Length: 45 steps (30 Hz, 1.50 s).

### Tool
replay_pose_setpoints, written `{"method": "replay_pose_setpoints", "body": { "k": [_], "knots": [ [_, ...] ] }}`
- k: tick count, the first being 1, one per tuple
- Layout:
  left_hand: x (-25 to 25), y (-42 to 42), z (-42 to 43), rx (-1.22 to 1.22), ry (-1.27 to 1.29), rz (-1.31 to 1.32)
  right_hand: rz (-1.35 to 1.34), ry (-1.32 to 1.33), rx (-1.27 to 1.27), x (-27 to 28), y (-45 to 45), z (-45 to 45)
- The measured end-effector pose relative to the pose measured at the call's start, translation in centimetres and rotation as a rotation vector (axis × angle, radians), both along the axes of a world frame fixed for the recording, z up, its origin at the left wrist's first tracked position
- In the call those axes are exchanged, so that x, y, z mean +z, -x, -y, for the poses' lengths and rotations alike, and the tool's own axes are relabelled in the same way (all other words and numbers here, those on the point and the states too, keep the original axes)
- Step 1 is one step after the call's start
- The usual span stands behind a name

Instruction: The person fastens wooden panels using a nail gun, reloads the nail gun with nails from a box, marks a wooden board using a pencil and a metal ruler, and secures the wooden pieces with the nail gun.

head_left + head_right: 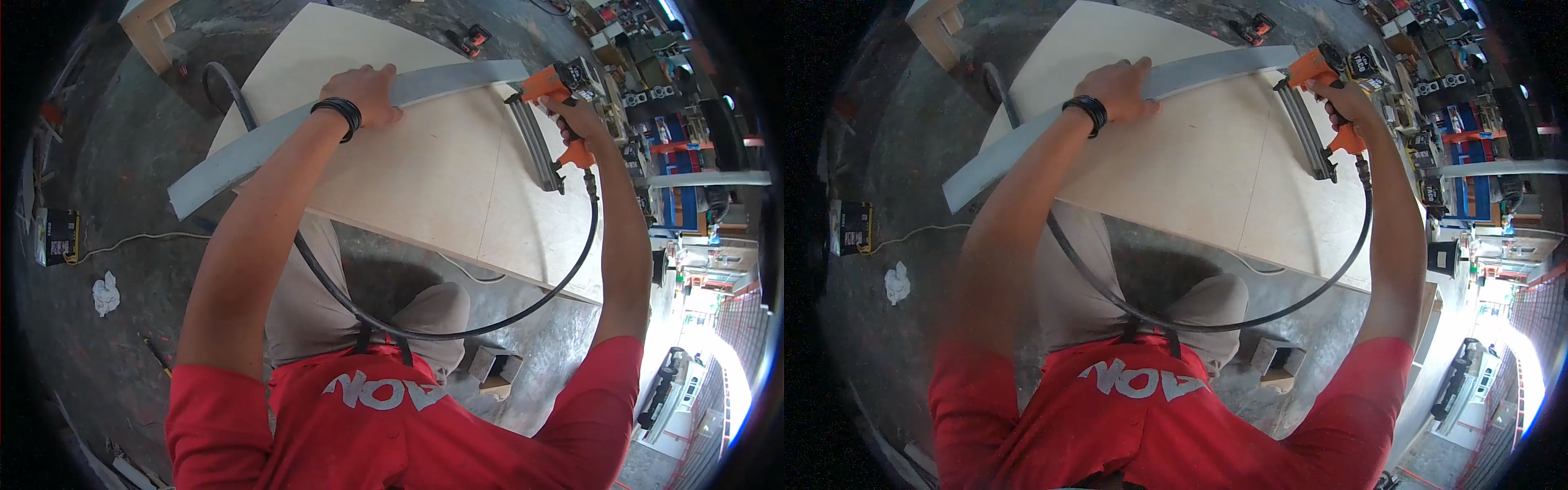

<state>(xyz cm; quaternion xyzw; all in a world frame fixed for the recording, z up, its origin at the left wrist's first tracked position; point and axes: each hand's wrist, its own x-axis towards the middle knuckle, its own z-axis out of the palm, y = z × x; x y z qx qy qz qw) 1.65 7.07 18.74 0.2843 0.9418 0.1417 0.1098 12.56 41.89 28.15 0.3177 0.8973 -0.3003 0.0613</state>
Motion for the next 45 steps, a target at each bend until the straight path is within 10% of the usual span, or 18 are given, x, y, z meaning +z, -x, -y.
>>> {"method": "replay_pose_setpoints", "body": {
  "k": [20, 28, 35, 45],
  "knots": [
    [-3.9, 5.3, 2.9, -0.052, -0.024, -0.051, -0.056, 0.061, -0.11, 0.2, -0.3, -0.7],
    [-17.1, 21.0, 5.5, -0.113, -0.095, -0.12, -0.073, -0.131, -0.464, -8.9, -2.7, -9.4],
    [-44.7, 21.4, 2.5, -0.168, -0.286, -0.213, -0.153, -0.174, -0.629, -31.3, -9.1, -16.9],
    [-55.7, 16.6, -7.9, -0.158, -0.319, -0.194, -0.229, -0.134, -0.596, -41.2, -9.9, -32.0]
  ]
}}
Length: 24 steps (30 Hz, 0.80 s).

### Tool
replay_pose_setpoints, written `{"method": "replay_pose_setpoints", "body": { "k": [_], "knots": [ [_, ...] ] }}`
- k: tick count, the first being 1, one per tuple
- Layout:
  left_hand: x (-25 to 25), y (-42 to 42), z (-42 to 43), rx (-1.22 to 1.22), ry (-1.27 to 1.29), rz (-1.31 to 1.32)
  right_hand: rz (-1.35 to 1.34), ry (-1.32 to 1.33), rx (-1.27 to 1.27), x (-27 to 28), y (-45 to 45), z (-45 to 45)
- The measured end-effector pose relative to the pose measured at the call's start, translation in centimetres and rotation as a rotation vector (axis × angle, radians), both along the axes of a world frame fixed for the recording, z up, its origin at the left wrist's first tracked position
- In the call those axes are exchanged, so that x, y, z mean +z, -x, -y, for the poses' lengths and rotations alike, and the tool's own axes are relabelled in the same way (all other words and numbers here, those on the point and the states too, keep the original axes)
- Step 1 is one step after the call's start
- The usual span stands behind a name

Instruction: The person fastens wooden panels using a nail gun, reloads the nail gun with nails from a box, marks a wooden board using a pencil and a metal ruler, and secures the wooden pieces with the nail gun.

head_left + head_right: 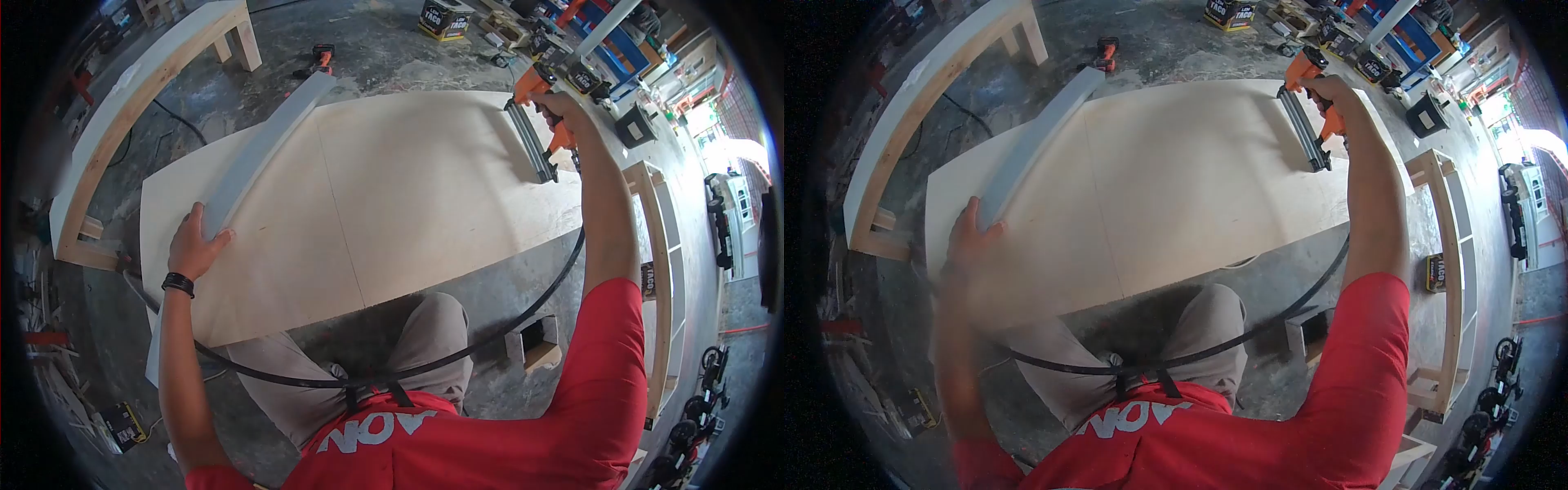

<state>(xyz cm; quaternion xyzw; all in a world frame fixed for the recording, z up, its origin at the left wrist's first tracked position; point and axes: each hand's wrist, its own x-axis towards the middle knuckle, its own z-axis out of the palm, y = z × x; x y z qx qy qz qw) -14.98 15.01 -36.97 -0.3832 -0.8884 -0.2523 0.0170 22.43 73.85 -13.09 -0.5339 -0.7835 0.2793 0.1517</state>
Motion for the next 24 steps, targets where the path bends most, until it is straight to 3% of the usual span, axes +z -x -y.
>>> {"method": "replay_pose_setpoints", "body": {
  "k": [10, 24],
  "knots": [
    [-4.0, -0.2, -2.1, 0.011, 0.0, -0.024, 0.01, 0.001, 0.027, -2.4, 0.3, -3.1],
    [-4.0, 0.6, -2.6, -0.004, 0.025, -0.017, 0.094, 0.035, 0.061, -3.4, 0.2, -4.9]
  ]
}}
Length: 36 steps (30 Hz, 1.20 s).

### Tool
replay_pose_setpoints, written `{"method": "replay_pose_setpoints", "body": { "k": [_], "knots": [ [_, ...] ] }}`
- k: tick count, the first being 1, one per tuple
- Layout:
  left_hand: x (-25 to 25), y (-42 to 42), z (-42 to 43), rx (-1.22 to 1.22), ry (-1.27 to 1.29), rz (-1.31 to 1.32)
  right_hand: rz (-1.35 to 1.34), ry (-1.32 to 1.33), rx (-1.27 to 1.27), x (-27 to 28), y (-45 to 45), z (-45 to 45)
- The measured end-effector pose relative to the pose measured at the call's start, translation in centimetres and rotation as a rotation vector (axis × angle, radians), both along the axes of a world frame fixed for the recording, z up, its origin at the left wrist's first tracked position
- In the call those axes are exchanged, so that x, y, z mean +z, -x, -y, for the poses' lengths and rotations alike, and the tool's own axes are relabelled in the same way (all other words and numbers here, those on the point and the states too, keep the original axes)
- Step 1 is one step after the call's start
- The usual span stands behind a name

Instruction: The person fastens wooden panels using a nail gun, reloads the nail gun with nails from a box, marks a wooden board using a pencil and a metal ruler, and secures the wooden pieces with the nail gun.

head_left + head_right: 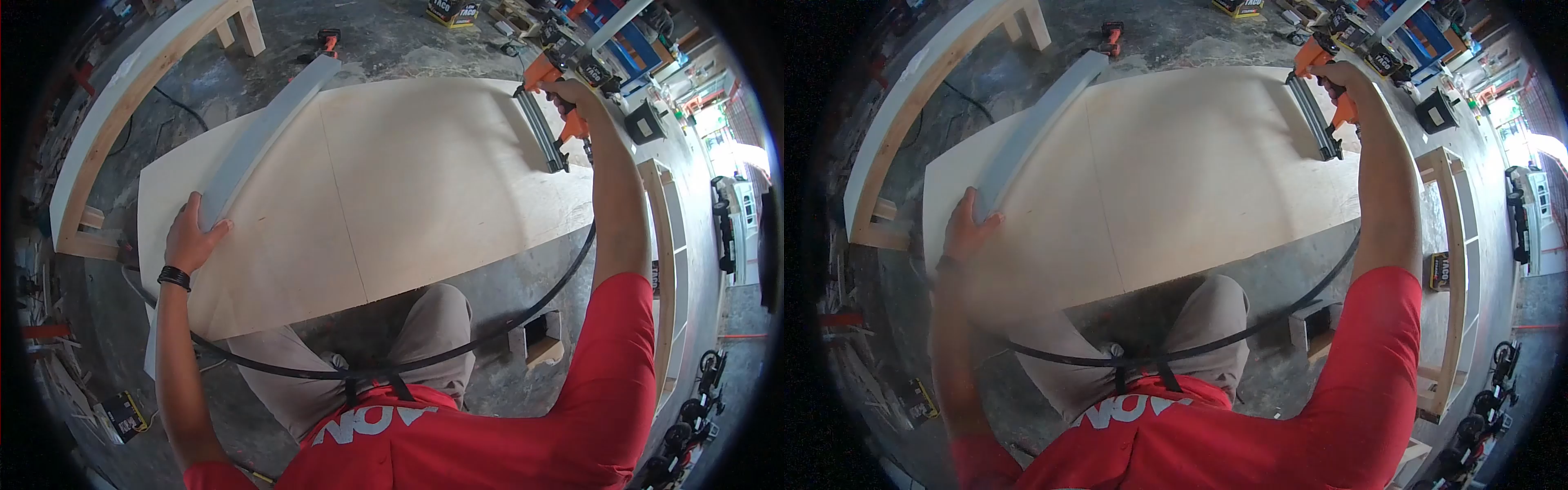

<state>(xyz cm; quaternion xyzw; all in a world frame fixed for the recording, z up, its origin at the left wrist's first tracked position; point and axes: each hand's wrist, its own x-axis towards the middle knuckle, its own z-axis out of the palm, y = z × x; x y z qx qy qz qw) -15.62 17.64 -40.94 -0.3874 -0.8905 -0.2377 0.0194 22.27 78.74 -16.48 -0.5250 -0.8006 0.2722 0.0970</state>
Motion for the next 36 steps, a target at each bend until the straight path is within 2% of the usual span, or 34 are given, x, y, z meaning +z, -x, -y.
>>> {"method": "replay_pose_setpoints", "body": {
  "k": [3, 7, 12, 14, 18, 20, 22, 36],
  "knots": [
    [0.4, -0.4, -0.3, -0.017, 0.002, -0.034, -0.039, 0.01, -0.039, 0.5, -0.4, 1.4],
    [3.4, -0.9, 0.3, -0.012, 0.025, 0.046, -0.031, 0.07, -0.024, 1.4, -0.7, 3.0],
    [4.9, 2.1, 0.8, -0.041, 0.012, 0.015, -0.038, 0.083, -0.124, 2.1, -1.3, 4.8],
    [5.8, 3.4, 1.0, -0.026, -0.004, -0.014, -0.058, 0.096, -0.065, 2.9, -1.3, 6.2],
    [7.2, 4.5, 0.7, -0.046, -0.003, 0.005, -0.044, 0.068, -0.104, 3.4, -0.7, 7.0],
    [8.6, 4.3, 0.6, -0.009, 0.13, 0.171, -0.053, 0.067, -0.068, 3.3, -0.8, 7.4],
    [9.5, 3.9, 0.7, -0.014, 0.143, 0.193, -0.043, 0.05, -0.089, 3.3, -0.6, 8.0],
    [9.5, 1.7, 0.9, 0.018, 0.145, 0.184, -0.022, 0.048, -0.079, 3.0, -2.0, 6.8]
  ]
}}
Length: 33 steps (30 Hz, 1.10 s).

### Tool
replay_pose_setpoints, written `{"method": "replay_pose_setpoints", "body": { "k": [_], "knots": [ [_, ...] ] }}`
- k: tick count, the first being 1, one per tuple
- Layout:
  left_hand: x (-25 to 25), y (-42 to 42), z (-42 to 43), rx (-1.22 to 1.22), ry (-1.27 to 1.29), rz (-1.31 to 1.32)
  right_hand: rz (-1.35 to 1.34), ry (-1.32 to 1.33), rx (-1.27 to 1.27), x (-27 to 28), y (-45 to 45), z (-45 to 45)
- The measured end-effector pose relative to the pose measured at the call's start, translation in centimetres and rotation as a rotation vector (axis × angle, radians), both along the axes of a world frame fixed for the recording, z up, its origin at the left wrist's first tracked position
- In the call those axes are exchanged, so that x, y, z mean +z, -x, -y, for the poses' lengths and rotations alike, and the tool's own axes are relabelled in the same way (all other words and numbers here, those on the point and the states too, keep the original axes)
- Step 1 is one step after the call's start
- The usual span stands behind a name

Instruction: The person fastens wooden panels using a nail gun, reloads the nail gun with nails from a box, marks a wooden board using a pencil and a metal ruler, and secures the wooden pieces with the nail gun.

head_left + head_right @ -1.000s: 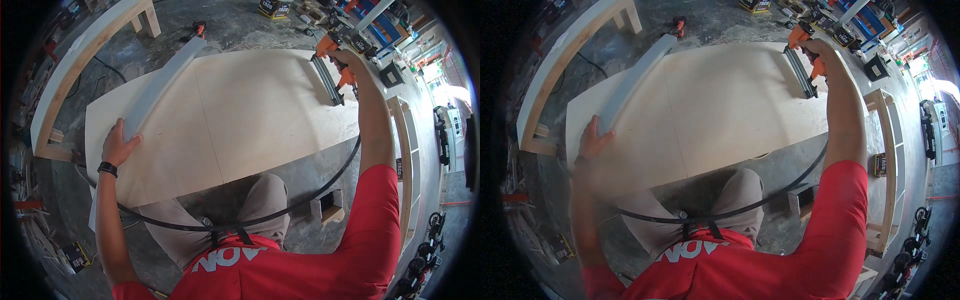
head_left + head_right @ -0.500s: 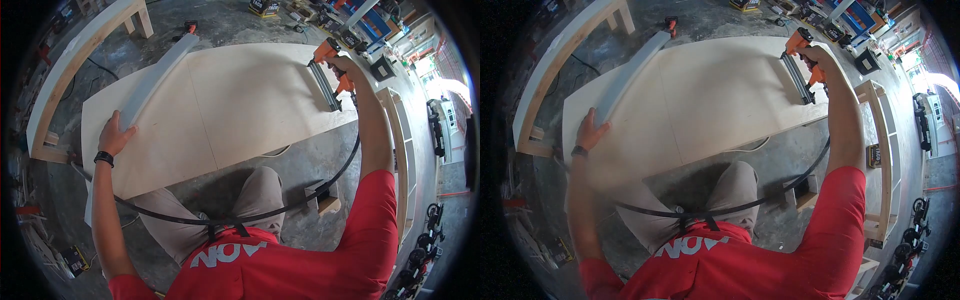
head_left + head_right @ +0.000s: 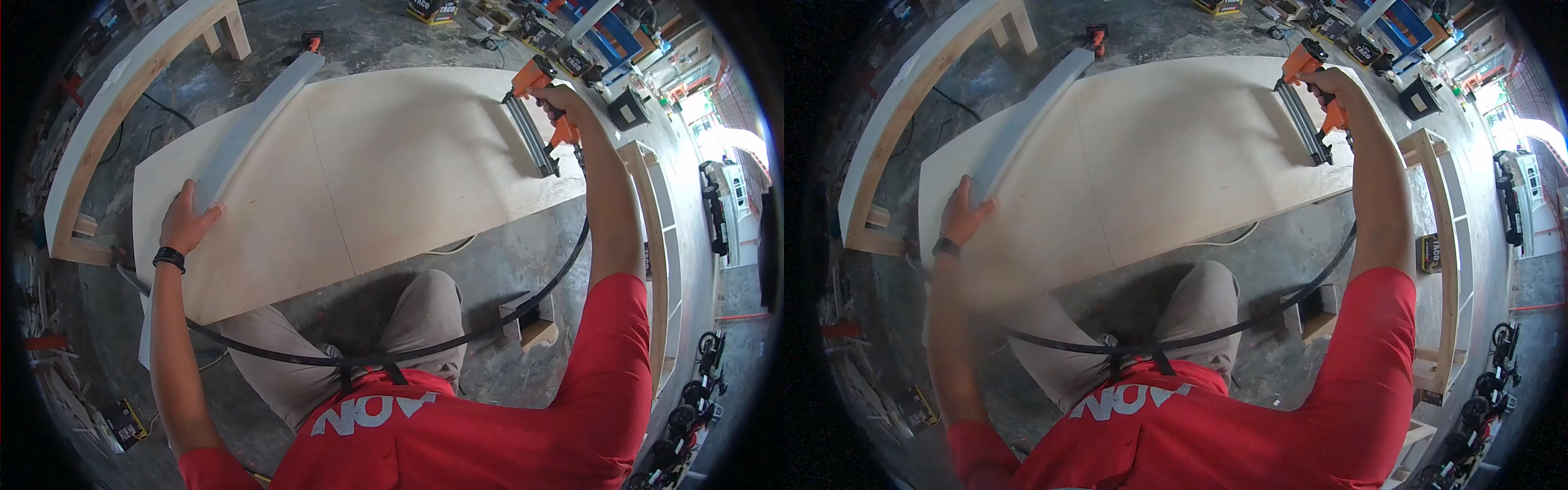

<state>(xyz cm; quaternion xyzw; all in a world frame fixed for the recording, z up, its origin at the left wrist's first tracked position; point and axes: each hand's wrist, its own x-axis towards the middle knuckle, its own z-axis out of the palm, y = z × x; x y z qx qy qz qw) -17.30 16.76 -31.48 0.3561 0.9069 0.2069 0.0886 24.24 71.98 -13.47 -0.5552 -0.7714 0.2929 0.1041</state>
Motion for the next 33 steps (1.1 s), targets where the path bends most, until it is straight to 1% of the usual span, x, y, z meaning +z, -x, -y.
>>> {"method": "replay_pose_setpoints", "body": {
  "k": [3, 5, 9, 11, 15, 17, 23, 25, 28, 29, 33],
  "knots": [
    [-0.1, -0.1, -0.1, 0.003, 0.008, 0.007, -0.012, 0.011, -0.005, 0.0, 0.2, 0.2],
    [-0.1, 0.1, -0.1, -0.038, -0.006, 0.029, 0.052, -0.009, -0.003, 0.0, 0.4, 0.6],
    [-0.1, -0.3, -0.1, -0.025, -0.003, 0.025, 0.025, 0.028, -0.027, -0.3, 0.1, 0.6],
    [-0.4, 0.1, 0.1, -0.022, -0.018, -0.01, 0.011, 0.039, -0.025, 0.0, 0.0, 1.3],
    [-0.3, 2.3, 0.3, -0.046, 0.006, 0.022, 0.039, 0.081, -0.038, 0.4, 0.0, 2.0],
    [-1.0, 4.0, 0.4, -0.075, -0.101, -0.128, 0.024, 0.095, -0.06, 0.6, 0.1, 2.6],
    [-1.0, 7.0, -0.4, -0.055, -0.069, -0.141, 0.033, 0.075, -0.069, 1.0, 0.6, 3.6],
    [-1.0, 7.6, -0.6, -0.065, -0.057, -0.123, 0.025, 0.111, -0.057, 1.0, 0.7, 3.8],
    [-0.9, 7.9, -0.7, -0.073, -0.056, -0.111, 0.027, 0.072, -0.05, 0.4, 0.4, 2.8],
    [0.0, 6.7, -2.4, -0.07, -0.06, -0.118, 0.027, 0.075, -0.05, 0.9, -0.4, 1.3],
    [0.8, 6.7, -2.6, -0.053, 0.003, -0.09, 0.035, 0.098, -0.062, 1.5, -0.2, 2.5]
  ]
}}
